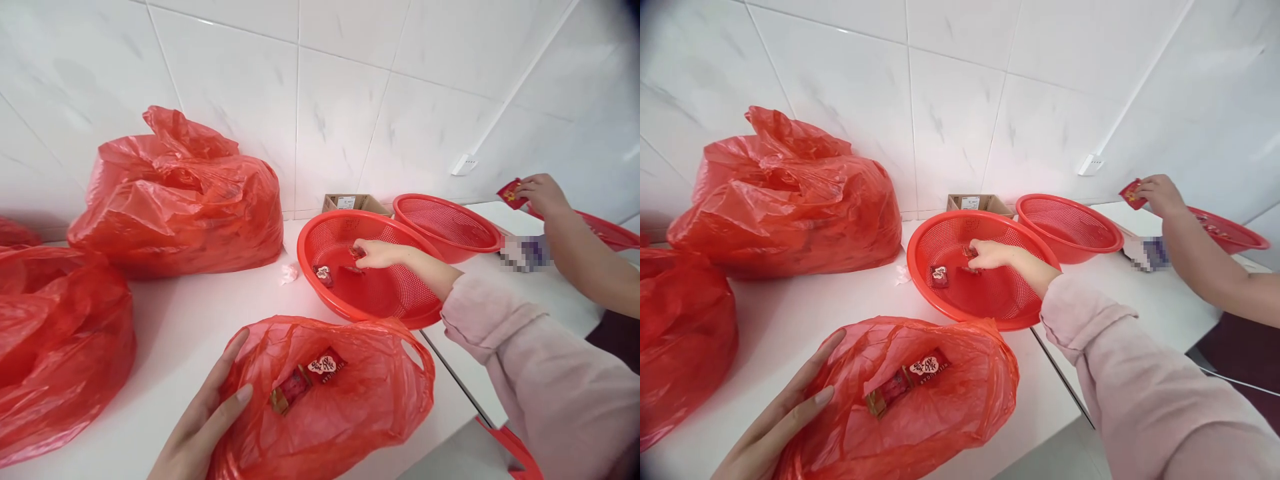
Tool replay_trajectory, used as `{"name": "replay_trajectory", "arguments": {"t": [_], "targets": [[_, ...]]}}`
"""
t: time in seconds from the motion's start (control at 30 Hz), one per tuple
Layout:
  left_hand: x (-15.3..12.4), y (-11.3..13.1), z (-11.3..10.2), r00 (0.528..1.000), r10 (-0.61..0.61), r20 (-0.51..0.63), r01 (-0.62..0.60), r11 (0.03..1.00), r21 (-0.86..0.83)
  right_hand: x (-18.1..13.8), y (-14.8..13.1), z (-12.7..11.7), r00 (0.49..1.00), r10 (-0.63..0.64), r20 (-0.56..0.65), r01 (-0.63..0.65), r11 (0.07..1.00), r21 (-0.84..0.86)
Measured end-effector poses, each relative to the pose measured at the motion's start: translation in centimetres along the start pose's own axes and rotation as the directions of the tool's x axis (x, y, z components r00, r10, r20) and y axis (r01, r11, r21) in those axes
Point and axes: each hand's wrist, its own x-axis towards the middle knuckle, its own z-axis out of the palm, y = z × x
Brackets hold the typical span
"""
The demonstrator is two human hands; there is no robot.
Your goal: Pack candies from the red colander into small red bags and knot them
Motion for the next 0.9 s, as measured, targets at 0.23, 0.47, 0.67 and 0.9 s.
{"name": "replay_trajectory", "arguments": {"t": [0.23, 0.47, 0.67, 0.9], "targets": [[0.1, 0.2, 0.3, 0.999, -0.053, 0.009, 0.052, 0.999, 0.006, 0.2, -0.7, 2.5, 0.999, 0.031, -0.022, -0.031, 1.0, 0.006], [-0.1, 0.2, 0.2, 1.0, -0.011, 0.003, 0.011, 1.0, 0.0, 0.7, -1.0, 2.4, 0.998, -0.011, 0.065, 0.006, 0.996, 0.085], [-0.2, 0.3, 0.4, 1.0, -0.003, 0.023, 0.003, 1.0, -0.002, -5.2, -3.1, -1.9, 0.989, -0.134, 0.063, 0.098, 0.914, 0.394], [-0.4, 0.6, 1.0, 0.998, 0.012, 0.065, -0.011, 1.0, -0.021, -12.9, -13.7, -0.8, 0.928, -0.347, 0.135, 0.258, 0.86, 0.44]]}}
